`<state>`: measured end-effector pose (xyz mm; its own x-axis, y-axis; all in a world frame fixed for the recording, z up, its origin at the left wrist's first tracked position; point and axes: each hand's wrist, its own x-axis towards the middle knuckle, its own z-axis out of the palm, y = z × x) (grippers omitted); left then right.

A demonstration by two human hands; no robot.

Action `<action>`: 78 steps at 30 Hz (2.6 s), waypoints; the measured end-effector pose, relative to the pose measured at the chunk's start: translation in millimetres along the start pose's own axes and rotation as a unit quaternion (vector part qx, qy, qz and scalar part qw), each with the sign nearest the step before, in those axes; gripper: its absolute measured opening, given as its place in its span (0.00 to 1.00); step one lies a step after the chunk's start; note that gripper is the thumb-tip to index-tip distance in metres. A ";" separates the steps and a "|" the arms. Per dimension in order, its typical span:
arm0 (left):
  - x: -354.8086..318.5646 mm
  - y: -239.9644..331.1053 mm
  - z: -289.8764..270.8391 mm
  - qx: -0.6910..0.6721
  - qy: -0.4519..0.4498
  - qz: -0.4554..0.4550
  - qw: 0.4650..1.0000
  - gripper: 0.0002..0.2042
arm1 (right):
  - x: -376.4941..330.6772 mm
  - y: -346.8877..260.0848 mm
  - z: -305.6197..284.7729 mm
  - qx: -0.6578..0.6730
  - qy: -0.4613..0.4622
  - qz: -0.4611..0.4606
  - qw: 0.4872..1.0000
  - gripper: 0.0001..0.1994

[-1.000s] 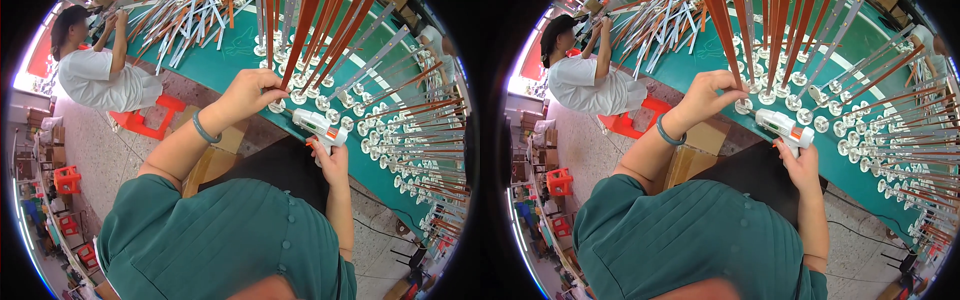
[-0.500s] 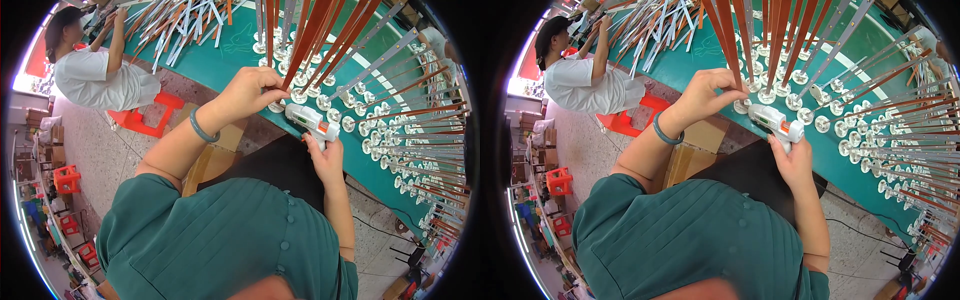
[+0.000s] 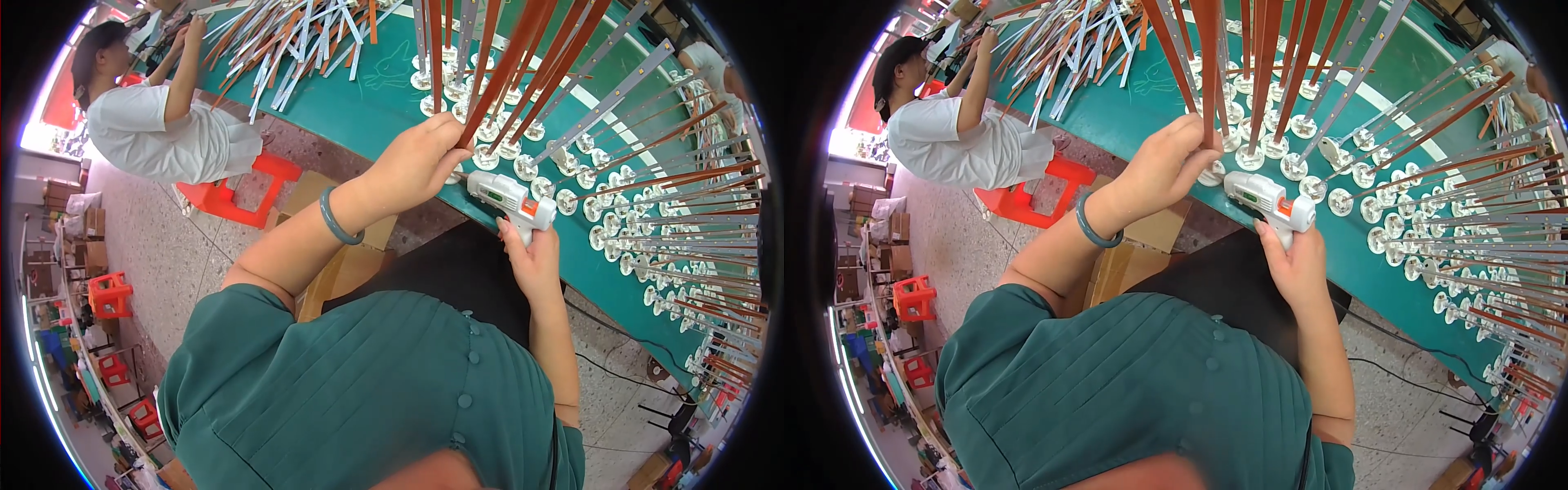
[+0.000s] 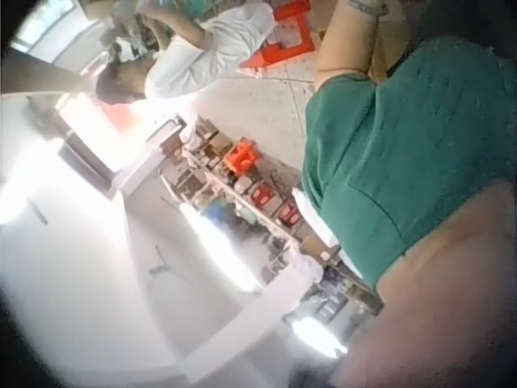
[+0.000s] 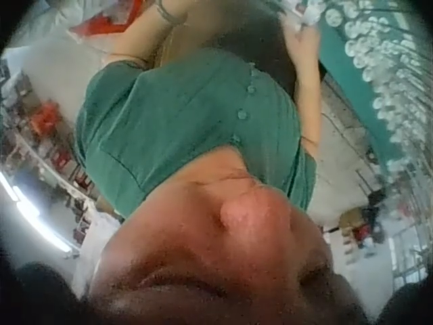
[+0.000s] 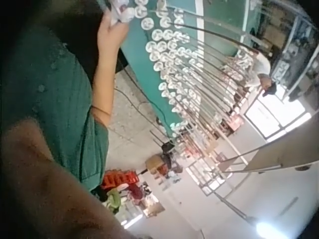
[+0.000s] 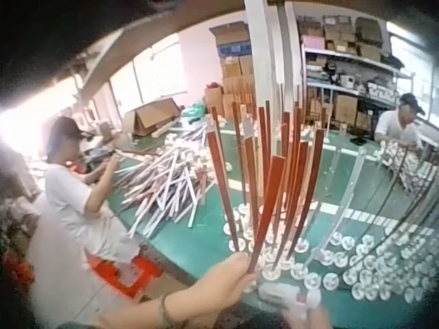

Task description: Assembling small items by gluing rods and strips to circular bases using a hot glue gun at a factory workstation.

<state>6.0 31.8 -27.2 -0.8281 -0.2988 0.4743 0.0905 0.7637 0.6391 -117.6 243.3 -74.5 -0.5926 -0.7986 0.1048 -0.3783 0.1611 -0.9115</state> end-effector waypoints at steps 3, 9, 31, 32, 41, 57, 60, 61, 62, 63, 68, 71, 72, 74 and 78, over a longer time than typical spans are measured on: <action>-2.8 -4.9 -0.2 0.000 0.012 0.005 1.000 0.08 | -0.1 2.2 -9.8 0.031 -0.039 0.016 0.999 0.11; -0.5 -9.3 -14.4 -0.045 -0.033 0.004 0.998 0.08 | -2.5 1.9 -15.3 0.162 -0.050 0.085 0.982 0.11; -7.6 -5.4 -15.5 -0.038 -0.038 0.007 0.999 0.07 | 6.8 2.2 1.7 0.015 -0.033 0.020 0.999 0.12; -7.5 -5.7 -15.0 -0.039 -0.038 0.007 0.999 0.07 | 7.1 1.4 2.0 0.009 -0.028 0.022 0.999 0.12; -8.2 -6.0 -15.7 -0.042 -0.043 0.010 0.998 0.07 | 7.5 -1.7 0.2 0.045 -0.035 0.051 0.997 0.12; 4.3 -55.6 -82.4 -0.003 0.087 -0.131 0.988 0.07 | 1.1 6.3 -18.9 0.204 -0.063 0.099 0.972 0.15; 21.3 -78.6 -69.5 0.005 0.104 -0.097 0.990 0.07 | 1.5 5.9 -20.3 0.210 -0.075 0.105 0.969 0.17; 26.6 -82.0 -65.6 0.008 0.079 -0.111 0.991 0.07 | 0.2 6.5 -21.1 0.214 -0.067 0.115 0.968 0.17; 29.8 -86.4 -61.7 0.009 0.081 -0.110 0.991 0.07 | -0.8 7.1 -21.5 0.218 -0.060 0.124 0.966 0.17; 31.9 -91.0 -58.1 0.011 0.081 -0.102 0.991 0.07 | -1.0 7.9 -21.5 0.218 -0.061 0.121 0.966 0.17; 37.1 -93.9 -53.2 0.020 0.053 -0.099 0.993 0.08 | -3.1 9.8 -21.5 0.243 -0.043 0.098 0.964 0.17; 27.5 -98.7 -56.9 0.007 0.046 -0.096 0.994 0.13 | -2.7 11.6 -23.6 0.243 -0.054 0.098 0.963 0.17; 25.1 -99.5 -59.7 -0.008 0.050 -0.089 0.995 0.16 | -1.7 11.5 -23.4 0.245 -0.054 0.099 0.963 0.17; 24.8 -97.6 -72.3 -0.021 0.034 -0.098 0.994 0.19 | -2.4 12.0 -22.9 0.254 -0.047 0.097 0.961 0.18; 34.2 -117.4 -105.3 -0.063 0.097 -0.133 0.984 0.15 | -2.3 13.0 -24.7 0.258 -0.042 0.101 0.960 0.18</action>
<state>25.3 -128.3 -22.3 -0.7113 -0.5917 0.3794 -0.0370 0.5705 0.8205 -138.6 261.6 -76.8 -0.5484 -0.8294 -0.1069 0.1537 0.0257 -0.9878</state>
